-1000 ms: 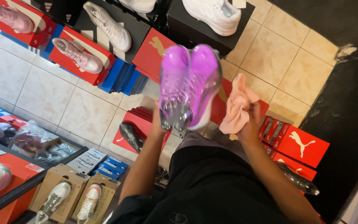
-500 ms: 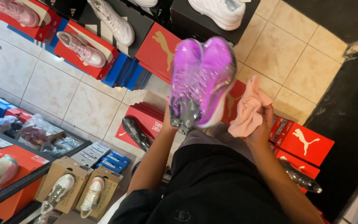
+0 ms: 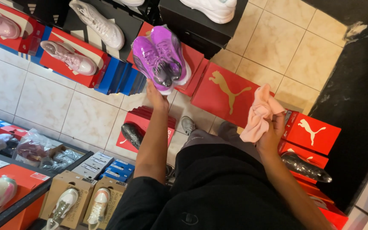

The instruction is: The person wipes the exterior and interior of red Puma shoe boxes with a pink cloth. They open and close the boxes, wipe the lid and base, and handle a pair of purple sneakers before returning them to the box. The person repeats this process on multiple boxes.

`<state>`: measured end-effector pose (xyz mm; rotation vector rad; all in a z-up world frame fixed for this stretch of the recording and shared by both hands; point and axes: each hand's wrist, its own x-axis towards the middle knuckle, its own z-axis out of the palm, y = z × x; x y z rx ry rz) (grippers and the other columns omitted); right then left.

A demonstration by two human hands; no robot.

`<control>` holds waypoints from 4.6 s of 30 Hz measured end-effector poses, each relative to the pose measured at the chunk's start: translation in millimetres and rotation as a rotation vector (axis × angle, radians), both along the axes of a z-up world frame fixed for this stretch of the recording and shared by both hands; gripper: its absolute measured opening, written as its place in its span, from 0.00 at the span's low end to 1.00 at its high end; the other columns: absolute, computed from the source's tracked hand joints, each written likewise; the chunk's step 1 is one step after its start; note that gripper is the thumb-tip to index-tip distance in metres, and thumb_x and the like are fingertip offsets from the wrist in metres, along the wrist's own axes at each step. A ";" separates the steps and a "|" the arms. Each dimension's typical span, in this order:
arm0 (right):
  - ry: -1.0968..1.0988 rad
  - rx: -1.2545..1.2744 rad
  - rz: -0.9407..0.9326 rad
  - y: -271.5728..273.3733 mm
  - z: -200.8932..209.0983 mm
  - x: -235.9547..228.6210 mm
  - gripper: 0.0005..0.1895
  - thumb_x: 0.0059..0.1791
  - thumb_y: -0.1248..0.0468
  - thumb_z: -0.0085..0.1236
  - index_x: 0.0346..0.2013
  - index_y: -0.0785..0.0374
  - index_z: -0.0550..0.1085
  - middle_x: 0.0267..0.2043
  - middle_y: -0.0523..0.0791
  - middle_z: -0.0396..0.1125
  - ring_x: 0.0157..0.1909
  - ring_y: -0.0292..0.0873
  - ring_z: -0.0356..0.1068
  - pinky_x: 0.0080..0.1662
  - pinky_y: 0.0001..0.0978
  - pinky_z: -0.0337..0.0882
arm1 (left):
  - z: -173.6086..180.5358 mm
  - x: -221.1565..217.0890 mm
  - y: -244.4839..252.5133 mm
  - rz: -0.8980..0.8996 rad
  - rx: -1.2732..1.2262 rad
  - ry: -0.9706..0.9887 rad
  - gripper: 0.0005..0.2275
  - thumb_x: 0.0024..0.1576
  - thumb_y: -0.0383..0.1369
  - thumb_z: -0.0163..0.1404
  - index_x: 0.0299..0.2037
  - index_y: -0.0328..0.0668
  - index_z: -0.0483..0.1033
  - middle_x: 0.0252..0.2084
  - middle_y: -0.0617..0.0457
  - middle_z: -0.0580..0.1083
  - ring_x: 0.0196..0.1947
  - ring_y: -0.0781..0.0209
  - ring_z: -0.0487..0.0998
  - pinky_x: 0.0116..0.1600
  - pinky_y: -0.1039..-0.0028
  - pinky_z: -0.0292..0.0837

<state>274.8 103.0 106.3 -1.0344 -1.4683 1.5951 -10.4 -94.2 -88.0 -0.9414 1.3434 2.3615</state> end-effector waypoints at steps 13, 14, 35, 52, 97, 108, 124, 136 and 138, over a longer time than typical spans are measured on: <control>-0.094 0.034 0.082 14.2 -28.0 32.9 0.17 0.54 0.71 0.51 0.58 0.68 0.68 0.53 0.52 0.69 0.51 0.43 0.71 0.53 0.38 0.73 | -105.4 -13.0 12.4 -0.061 -0.034 -0.008 0.34 0.64 0.53 0.53 0.70 0.39 0.53 0.67 0.29 0.61 0.67 0.27 0.64 0.65 0.31 0.60; -0.072 0.047 0.088 18.8 -25.6 32.0 0.17 0.54 0.71 0.50 0.58 0.69 0.67 0.54 0.52 0.68 0.53 0.43 0.69 0.55 0.38 0.71 | -128.1 -16.7 11.9 -0.113 -0.039 0.025 0.34 0.66 0.52 0.50 0.72 0.38 0.49 0.69 0.27 0.58 0.69 0.26 0.60 0.67 0.29 0.55; -0.111 1.314 1.111 179.4 -173.0 21.7 0.12 0.52 0.57 0.51 0.49 0.48 0.76 0.57 0.48 0.68 0.56 0.54 0.69 0.54 0.45 0.70 | -30.7 40.8 62.0 -0.128 -0.530 -0.082 0.26 0.65 0.44 0.49 0.73 0.55 0.58 0.75 0.42 0.57 0.75 0.33 0.53 0.59 0.21 0.58; -0.256 1.461 1.081 198.2 -192.7 18.9 0.22 0.53 0.56 0.40 0.62 0.37 0.69 0.71 0.49 0.61 0.71 0.57 0.60 0.57 0.52 0.65 | -41.9 289.2 145.5 -0.264 -0.773 -0.059 0.41 0.62 0.49 0.52 0.75 0.31 0.42 0.71 0.20 0.53 0.71 0.26 0.56 0.71 0.37 0.53; 0.977 1.630 2.575 223.3 -210.2 -247.2 0.37 0.48 0.47 0.47 0.73 0.40 0.57 0.79 0.52 0.44 0.79 0.64 0.38 0.70 0.64 0.44 | -85.3 304.7 430.9 1.064 -0.578 -0.988 0.47 0.56 0.52 0.58 0.78 0.62 0.33 0.77 0.38 0.44 0.76 0.39 0.45 0.75 0.40 0.42; 0.682 1.577 2.558 154.5 -242.8 -196.2 0.41 0.43 0.61 0.53 0.73 0.62 0.61 0.75 0.63 0.47 0.76 0.75 0.36 0.70 0.68 0.40 | -26.0 253.3 412.4 1.418 -0.426 -1.061 0.29 0.62 0.57 0.47 0.73 0.71 0.51 0.62 0.42 0.71 0.62 0.39 0.72 0.66 0.52 0.68; 0.727 2.084 2.446 -28.8 -233.9 -204.4 0.26 0.42 0.45 0.44 0.45 0.51 0.79 0.53 0.50 0.71 0.55 0.62 0.69 0.54 0.67 0.58 | -47.6 257.3 425.9 1.386 -0.531 -1.030 0.35 0.59 0.57 0.51 0.74 0.59 0.55 0.65 0.38 0.68 0.60 0.35 0.73 0.63 0.50 0.71; 0.150 2.383 3.351 -7.2 -319.4 -119.9 0.33 0.53 0.33 0.26 0.60 0.38 0.72 0.62 0.40 0.69 0.67 0.54 0.65 0.66 0.64 0.54 | -34.3 253.6 420.3 1.356 -0.458 -1.104 0.32 0.59 0.56 0.50 0.73 0.69 0.55 0.66 0.44 0.69 0.62 0.38 0.72 0.66 0.52 0.69; 0.088 2.431 3.321 -31.4 -281.8 -150.9 0.31 0.55 0.37 0.30 0.64 0.43 0.70 0.64 0.46 0.68 0.69 0.60 0.62 0.68 0.70 0.48 | -23.8 253.6 415.4 1.380 -0.462 -1.106 0.31 0.59 0.56 0.50 0.72 0.70 0.55 0.66 0.44 0.69 0.62 0.38 0.72 0.66 0.53 0.69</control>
